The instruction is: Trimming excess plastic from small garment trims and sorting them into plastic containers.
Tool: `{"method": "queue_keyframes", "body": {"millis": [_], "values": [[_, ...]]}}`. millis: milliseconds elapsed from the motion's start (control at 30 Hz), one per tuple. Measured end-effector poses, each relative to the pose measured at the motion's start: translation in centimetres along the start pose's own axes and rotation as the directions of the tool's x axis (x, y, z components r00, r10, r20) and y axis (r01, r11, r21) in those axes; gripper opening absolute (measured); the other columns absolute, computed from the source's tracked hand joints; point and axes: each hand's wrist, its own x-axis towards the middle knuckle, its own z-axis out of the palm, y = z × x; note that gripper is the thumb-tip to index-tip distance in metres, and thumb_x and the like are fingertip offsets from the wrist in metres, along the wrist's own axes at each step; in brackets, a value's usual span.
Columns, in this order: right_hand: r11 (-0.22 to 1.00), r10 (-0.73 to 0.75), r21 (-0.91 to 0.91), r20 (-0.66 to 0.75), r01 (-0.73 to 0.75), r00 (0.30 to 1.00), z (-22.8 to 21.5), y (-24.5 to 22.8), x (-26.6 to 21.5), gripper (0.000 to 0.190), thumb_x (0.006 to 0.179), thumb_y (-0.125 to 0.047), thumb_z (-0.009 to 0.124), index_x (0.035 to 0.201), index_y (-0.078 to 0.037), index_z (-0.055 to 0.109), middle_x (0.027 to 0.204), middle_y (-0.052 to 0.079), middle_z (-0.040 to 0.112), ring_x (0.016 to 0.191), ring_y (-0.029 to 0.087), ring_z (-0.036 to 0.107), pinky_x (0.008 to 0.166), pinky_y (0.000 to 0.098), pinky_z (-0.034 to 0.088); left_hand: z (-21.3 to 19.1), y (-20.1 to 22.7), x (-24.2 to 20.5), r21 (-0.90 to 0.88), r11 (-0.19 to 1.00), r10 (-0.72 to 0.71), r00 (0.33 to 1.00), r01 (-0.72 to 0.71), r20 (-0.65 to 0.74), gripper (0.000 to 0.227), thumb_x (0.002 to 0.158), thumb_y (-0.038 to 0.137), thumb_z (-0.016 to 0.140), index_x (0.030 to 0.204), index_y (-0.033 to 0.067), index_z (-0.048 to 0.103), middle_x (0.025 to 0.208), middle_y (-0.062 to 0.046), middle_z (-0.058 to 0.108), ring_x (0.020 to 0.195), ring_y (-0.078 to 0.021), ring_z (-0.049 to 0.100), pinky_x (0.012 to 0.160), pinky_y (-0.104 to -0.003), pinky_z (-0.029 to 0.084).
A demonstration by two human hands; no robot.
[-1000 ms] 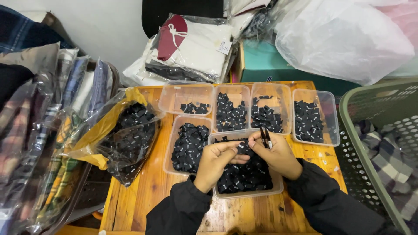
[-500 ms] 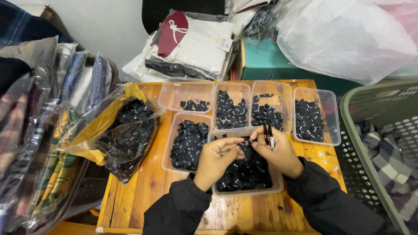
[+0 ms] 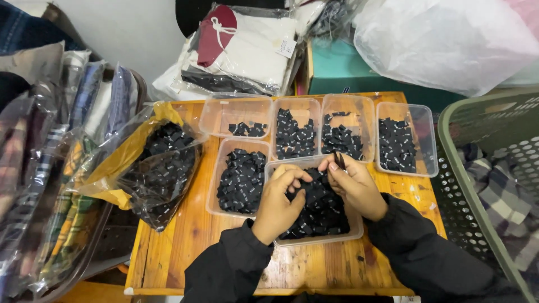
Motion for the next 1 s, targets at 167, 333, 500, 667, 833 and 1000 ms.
{"method": "queue_keyframes", "body": {"millis": [167,333,500,667,833,1000], "values": [[1.000,-0.001,-0.023,0.014,0.002,1.000,-0.1,0.4,-0.1,0.019,0.086,-0.011,0.042,0.085,0.005,0.053,0.044,-0.004,0.029,0.036,-0.001,0.019,0.032,0.0120,0.015,-0.3,1.6,0.1,0.146,0.984,0.094,0.993,-0.104,0.073,0.022,0.067,-0.008,0.055,0.084,0.0045,0.060,0.083,-0.009,0.053,0.065,-0.0222,0.053,0.058,-0.029,0.047],[0.995,0.007,-0.097,0.052,-0.002,0.999,0.6,-0.9,0.1,0.020,0.087,-0.012,0.042,0.082,0.003,0.055,0.045,-0.005,0.028,0.037,0.000,0.020,0.035,0.0125,0.015,-0.6,-2.2,-0.4,0.510,0.755,0.210,0.889,-0.412,0.407,0.017,0.072,-0.003,0.053,0.086,0.0059,0.058,0.085,-0.008,0.055,0.076,-0.0243,0.056,0.067,-0.029,0.045],[0.820,0.083,-0.568,0.240,0.071,0.967,0.8,-2.1,0.5,0.004,0.073,-0.011,0.061,0.071,-0.008,0.059,0.045,0.000,0.045,0.045,0.008,0.038,0.042,0.0230,0.034,-2.0,-0.6,0.3,0.294,0.897,0.125,0.826,-0.331,0.550,0.015,0.067,0.012,0.067,0.075,0.0009,0.060,0.074,-0.011,0.057,0.076,-0.0289,0.056,0.071,-0.034,0.046],[0.704,0.102,-0.693,0.314,0.155,0.944,1.1,-2.5,0.0,0.004,0.069,-0.013,0.062,0.069,-0.012,0.059,0.042,0.005,0.048,0.040,0.015,0.046,0.040,0.0264,0.037,-1.6,-1.2,-0.2,0.496,0.767,-0.005,0.769,-0.408,0.639,0.030,0.048,0.029,0.078,0.064,0.0081,0.064,0.073,-0.004,0.051,0.074,-0.0220,0.049,0.069,-0.030,0.039],[0.725,0.081,-0.666,0.336,0.176,0.938,1.2,-2.6,0.1,0.003,0.069,-0.012,0.062,0.069,-0.012,0.059,0.039,0.002,0.045,0.038,0.012,0.044,0.038,0.0242,0.036,-1.3,-1.6,-0.6,0.578,0.710,-0.090,0.762,-0.402,0.641,0.012,0.056,0.020,0.075,0.060,0.0132,0.065,0.071,-0.001,0.049,0.074,-0.0197,0.048,0.068,-0.028,0.039],[0.843,0.059,-0.531,0.252,0.087,0.966,0.7,-2.6,0.2,0.006,0.075,-0.005,0.056,0.072,-0.008,0.060,0.040,-0.004,0.036,0.041,0.006,0.036,0.040,0.0201,0.033,-2.2,0.4,0.4,0.354,0.905,0.013,0.846,-0.236,0.533,0.013,0.074,0.012,0.060,0.064,0.0047,0.062,0.067,-0.005,0.050,0.064,-0.0242,0.053,0.056,-0.031,0.042]]}}
